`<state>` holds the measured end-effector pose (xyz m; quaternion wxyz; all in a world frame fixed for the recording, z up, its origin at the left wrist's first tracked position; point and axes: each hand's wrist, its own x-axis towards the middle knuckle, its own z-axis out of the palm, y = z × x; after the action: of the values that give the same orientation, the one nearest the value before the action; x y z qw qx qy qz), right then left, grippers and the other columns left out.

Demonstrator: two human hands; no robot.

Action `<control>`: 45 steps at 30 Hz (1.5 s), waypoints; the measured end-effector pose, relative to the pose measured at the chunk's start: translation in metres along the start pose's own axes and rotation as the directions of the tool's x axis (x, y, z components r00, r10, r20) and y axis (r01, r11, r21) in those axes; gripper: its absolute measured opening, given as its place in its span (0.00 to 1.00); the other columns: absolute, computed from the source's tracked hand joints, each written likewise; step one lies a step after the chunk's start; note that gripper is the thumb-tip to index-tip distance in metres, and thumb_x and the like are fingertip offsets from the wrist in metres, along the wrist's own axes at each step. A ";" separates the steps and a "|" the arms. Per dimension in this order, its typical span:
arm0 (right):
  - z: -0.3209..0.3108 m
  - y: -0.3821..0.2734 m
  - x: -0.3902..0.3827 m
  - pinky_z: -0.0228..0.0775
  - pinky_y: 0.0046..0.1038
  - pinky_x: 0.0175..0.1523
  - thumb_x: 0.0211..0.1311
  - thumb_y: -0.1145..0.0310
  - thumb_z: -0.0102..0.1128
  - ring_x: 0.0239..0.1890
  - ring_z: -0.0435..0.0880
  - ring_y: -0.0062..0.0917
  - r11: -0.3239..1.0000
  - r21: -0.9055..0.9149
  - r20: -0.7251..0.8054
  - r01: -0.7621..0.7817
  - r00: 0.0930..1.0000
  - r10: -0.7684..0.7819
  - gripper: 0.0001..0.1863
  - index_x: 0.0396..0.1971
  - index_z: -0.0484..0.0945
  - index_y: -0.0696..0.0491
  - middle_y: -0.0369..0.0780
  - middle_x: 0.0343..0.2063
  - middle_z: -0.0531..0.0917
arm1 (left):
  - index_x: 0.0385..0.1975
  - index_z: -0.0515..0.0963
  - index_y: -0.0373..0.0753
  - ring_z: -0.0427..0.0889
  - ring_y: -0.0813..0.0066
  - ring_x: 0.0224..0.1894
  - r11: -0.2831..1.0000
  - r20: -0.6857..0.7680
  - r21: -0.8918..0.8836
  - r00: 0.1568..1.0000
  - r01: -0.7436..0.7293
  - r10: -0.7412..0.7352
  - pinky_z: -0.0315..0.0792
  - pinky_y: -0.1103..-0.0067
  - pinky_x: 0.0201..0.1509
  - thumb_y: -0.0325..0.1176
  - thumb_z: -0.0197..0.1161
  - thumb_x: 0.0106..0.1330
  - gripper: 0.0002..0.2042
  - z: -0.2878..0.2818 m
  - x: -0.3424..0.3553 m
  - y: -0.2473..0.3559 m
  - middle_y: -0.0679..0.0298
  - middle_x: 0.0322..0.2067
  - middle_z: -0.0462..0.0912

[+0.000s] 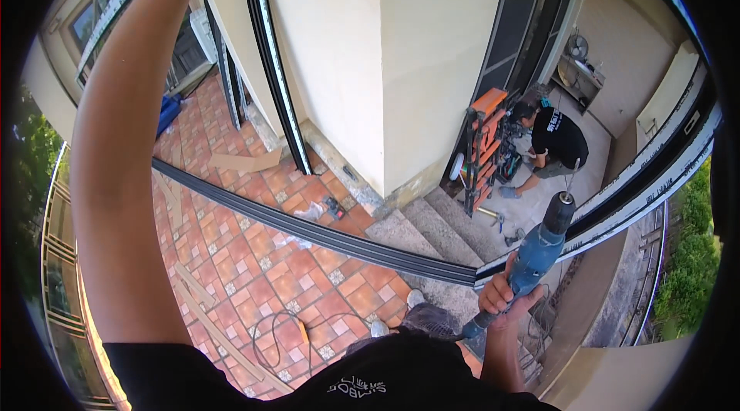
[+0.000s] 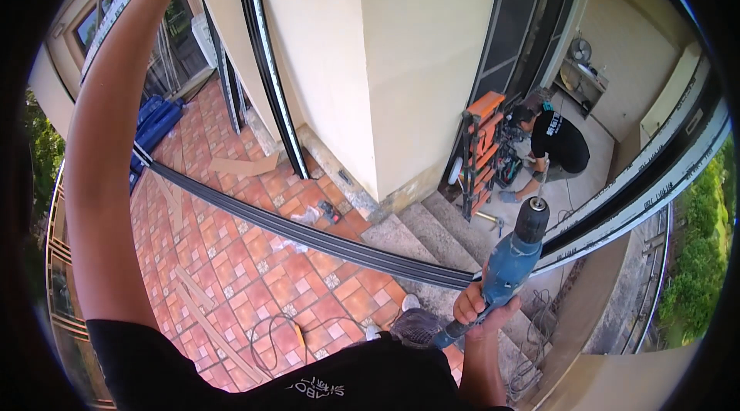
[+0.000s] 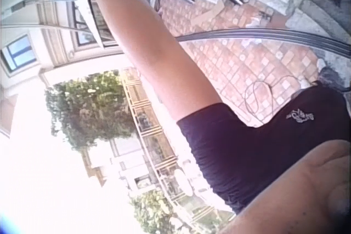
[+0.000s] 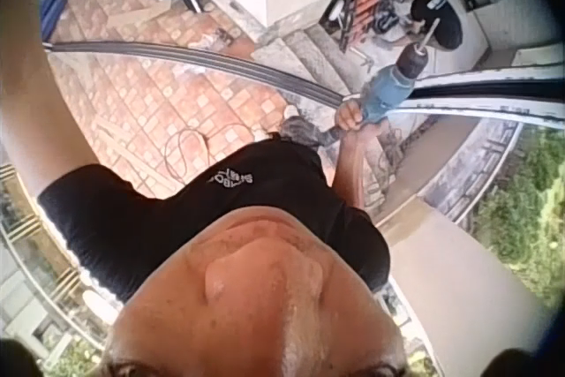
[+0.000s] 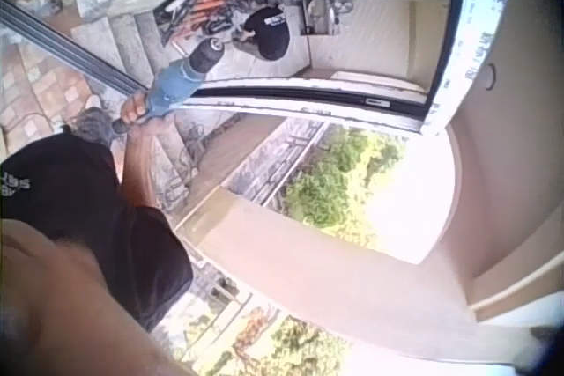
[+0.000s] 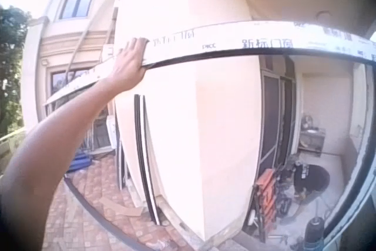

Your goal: The person holds a white metal door frame upright with one hand and uses an electric drill to bore holes into the top segment of the frame.

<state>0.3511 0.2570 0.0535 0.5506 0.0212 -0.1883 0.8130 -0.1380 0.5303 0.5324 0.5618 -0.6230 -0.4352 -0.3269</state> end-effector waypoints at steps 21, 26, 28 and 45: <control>-0.080 -0.014 0.138 0.73 0.38 0.36 0.51 0.34 0.64 0.30 0.81 0.37 0.978 0.054 -0.018 -0.201 0.979 0.202 0.43 0.59 0.73 0.53 0.42 0.28 0.79 | 0.54 0.68 0.35 0.77 0.53 0.53 1.000 0.016 0.001 1.000 -0.023 0.023 0.69 0.59 0.59 0.30 0.64 0.65 0.20 0.075 0.005 0.032 0.53 0.44 0.75; -0.083 -0.010 0.147 0.73 0.38 0.36 0.50 0.34 0.64 0.29 0.80 0.36 0.970 -0.052 -0.047 -0.236 0.971 0.234 0.44 0.59 0.73 0.53 0.41 0.27 0.78 | 0.52 0.68 0.36 0.77 0.54 0.51 1.000 0.028 0.011 0.999 -0.015 0.015 0.70 0.61 0.56 0.29 0.65 0.63 0.19 0.088 0.008 0.038 0.54 0.44 0.76; -0.089 -0.013 0.147 0.73 0.38 0.36 0.50 0.34 0.64 0.29 0.80 0.36 0.968 -0.059 -0.037 -0.245 0.969 0.243 0.44 0.59 0.73 0.53 0.41 0.27 0.78 | 0.52 0.68 0.36 0.78 0.54 0.51 1.000 0.035 0.016 0.999 -0.002 0.002 0.70 0.61 0.56 0.29 0.64 0.64 0.19 0.093 0.011 0.042 0.54 0.44 0.76; -0.096 -0.036 0.157 0.72 0.37 0.38 0.52 0.28 0.62 0.30 0.78 0.33 0.966 0.040 0.100 -0.254 0.963 0.249 0.45 0.57 0.73 0.53 0.38 0.29 0.76 | 0.52 0.69 0.37 0.78 0.56 0.52 0.999 0.069 -0.027 0.997 0.041 -0.039 0.69 0.64 0.60 0.28 0.60 0.66 0.15 0.105 0.021 0.061 0.54 0.45 0.77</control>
<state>0.3383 0.4395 0.0127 0.4326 0.0500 -0.1938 0.8791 -0.0823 0.6378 0.5092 0.5311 -0.6328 -0.4619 -0.3226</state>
